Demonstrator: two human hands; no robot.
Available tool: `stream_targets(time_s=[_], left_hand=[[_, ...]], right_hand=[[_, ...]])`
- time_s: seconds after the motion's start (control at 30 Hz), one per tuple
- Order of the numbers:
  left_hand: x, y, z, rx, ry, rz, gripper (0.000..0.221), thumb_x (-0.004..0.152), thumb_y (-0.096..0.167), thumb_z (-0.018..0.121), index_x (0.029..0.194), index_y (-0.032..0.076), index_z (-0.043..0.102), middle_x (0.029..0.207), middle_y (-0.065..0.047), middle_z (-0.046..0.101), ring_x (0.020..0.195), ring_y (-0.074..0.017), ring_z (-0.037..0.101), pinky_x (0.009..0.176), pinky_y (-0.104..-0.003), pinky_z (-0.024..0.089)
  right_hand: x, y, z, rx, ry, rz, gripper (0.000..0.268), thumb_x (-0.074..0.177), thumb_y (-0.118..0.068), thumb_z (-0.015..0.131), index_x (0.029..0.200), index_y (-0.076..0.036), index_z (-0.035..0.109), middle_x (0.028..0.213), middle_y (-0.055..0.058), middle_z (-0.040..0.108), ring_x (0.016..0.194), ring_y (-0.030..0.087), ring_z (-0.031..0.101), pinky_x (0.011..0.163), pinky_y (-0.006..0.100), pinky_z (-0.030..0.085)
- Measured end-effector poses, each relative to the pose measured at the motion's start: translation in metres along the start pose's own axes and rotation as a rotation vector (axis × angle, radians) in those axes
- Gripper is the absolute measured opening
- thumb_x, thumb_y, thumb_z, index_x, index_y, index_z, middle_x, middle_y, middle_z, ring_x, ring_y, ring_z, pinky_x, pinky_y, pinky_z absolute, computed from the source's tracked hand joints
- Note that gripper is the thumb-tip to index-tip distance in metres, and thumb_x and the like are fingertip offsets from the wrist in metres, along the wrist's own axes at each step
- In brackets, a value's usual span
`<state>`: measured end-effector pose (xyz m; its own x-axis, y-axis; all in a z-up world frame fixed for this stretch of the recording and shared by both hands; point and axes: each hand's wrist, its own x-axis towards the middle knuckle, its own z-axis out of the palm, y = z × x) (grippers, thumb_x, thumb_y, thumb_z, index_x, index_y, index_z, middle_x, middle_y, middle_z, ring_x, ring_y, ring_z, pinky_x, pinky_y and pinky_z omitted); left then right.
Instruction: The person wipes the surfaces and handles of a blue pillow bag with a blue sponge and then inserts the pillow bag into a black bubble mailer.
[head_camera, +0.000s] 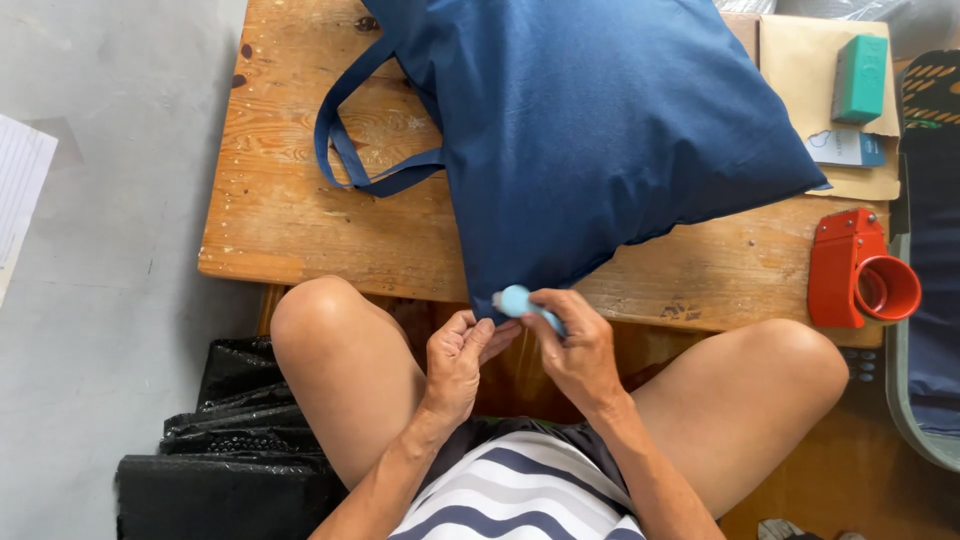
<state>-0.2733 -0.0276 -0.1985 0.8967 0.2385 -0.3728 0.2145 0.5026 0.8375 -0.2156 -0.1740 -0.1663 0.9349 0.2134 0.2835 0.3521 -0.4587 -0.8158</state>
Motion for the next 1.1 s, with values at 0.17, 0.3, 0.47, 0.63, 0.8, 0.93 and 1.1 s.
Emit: stream_targets(time_s=[0.17, 0.3, 0.47, 0.63, 0.8, 0.93, 1.1], left_hand=[[0.006, -0.016, -0.010, -0.081, -0.011, -0.032, 0.016, 0.103, 0.011, 0.057, 0.105, -0.002, 0.066, 0.104, -0.024, 0.077, 0.106, -0.0346, 0.073, 0.098, -0.055, 0.056], [0.009, -0.021, -0.023, -0.100, 0.006, -0.045, 0.015, 0.103, 0.010, 0.054, 0.103, 0.000, 0.065, 0.098, -0.020, 0.079, 0.100, -0.0291, 0.075, 0.096, -0.052, 0.058], [0.001, -0.005, -0.005, -0.101, -0.025, -0.036, 0.017, 0.105, 0.016, 0.053, 0.099, 0.002, 0.061, 0.101, -0.026, 0.079, 0.099, -0.0349, 0.076, 0.094, -0.054, 0.058], [0.007, -0.021, -0.013, 0.023, -0.020, -0.002, 0.020, 0.106, 0.019, 0.050, 0.094, 0.005, 0.056, 0.090, -0.017, 0.079, 0.088, -0.0221, 0.078, 0.091, -0.046, 0.061], [0.006, -0.015, -0.010, 0.054, -0.027, 0.003, 0.021, 0.106, 0.018, 0.051, 0.091, 0.003, 0.056, 0.085, -0.025, 0.079, 0.083, -0.0305, 0.080, 0.085, -0.049, 0.064], [0.001, -0.005, 0.007, 0.038, 0.008, -0.001, 0.024, 0.107, 0.021, 0.049, 0.095, 0.003, 0.057, 0.093, -0.024, 0.079, 0.090, -0.0299, 0.080, 0.090, -0.051, 0.062], [0.013, -0.034, 0.003, -0.252, 0.064, -0.046, 0.006, 0.103, 0.014, 0.055, 0.101, 0.008, 0.056, 0.102, -0.018, 0.078, 0.099, -0.0265, 0.076, 0.095, -0.047, 0.060]], right_hand=[[-0.019, -0.002, 0.010, 0.028, 0.049, 0.001, 0.017, 0.090, -0.014, 0.078, 0.106, -0.012, 0.074, 0.079, 0.006, 0.067, 0.072, 0.026, 0.071, 0.066, 0.034, 0.057], [-0.024, 0.002, 0.020, 0.130, -0.009, -0.017, 0.018, 0.084, -0.017, 0.084, 0.101, -0.015, 0.077, 0.077, 0.003, 0.070, 0.071, 0.024, 0.073, 0.065, 0.032, 0.058], [-0.008, 0.026, -0.010, -0.055, 0.214, -0.030, 0.017, 0.093, -0.010, 0.076, 0.109, -0.007, 0.072, 0.084, 0.013, 0.069, 0.078, 0.034, 0.071, 0.070, 0.039, 0.057], [-0.022, 0.017, 0.012, 0.059, 0.012, -0.087, 0.017, 0.086, -0.017, 0.080, 0.102, -0.016, 0.076, 0.075, 0.003, 0.069, 0.071, 0.027, 0.073, 0.066, 0.034, 0.058], [-0.002, 0.053, -0.012, -0.167, 0.405, 0.011, 0.016, 0.095, -0.010, 0.075, 0.110, -0.006, 0.069, 0.084, 0.017, 0.067, 0.081, 0.038, 0.071, 0.070, 0.042, 0.056], [-0.014, 0.050, -0.021, -0.140, 0.489, 0.059, 0.017, 0.099, -0.014, 0.073, 0.114, -0.008, 0.069, 0.087, 0.014, 0.069, 0.085, 0.036, 0.072, 0.074, 0.041, 0.056], [-0.030, 0.021, 0.017, 0.082, 0.051, -0.133, 0.023, 0.084, -0.012, 0.081, 0.106, -0.015, 0.075, 0.079, 0.003, 0.071, 0.073, 0.027, 0.074, 0.066, 0.034, 0.059]])
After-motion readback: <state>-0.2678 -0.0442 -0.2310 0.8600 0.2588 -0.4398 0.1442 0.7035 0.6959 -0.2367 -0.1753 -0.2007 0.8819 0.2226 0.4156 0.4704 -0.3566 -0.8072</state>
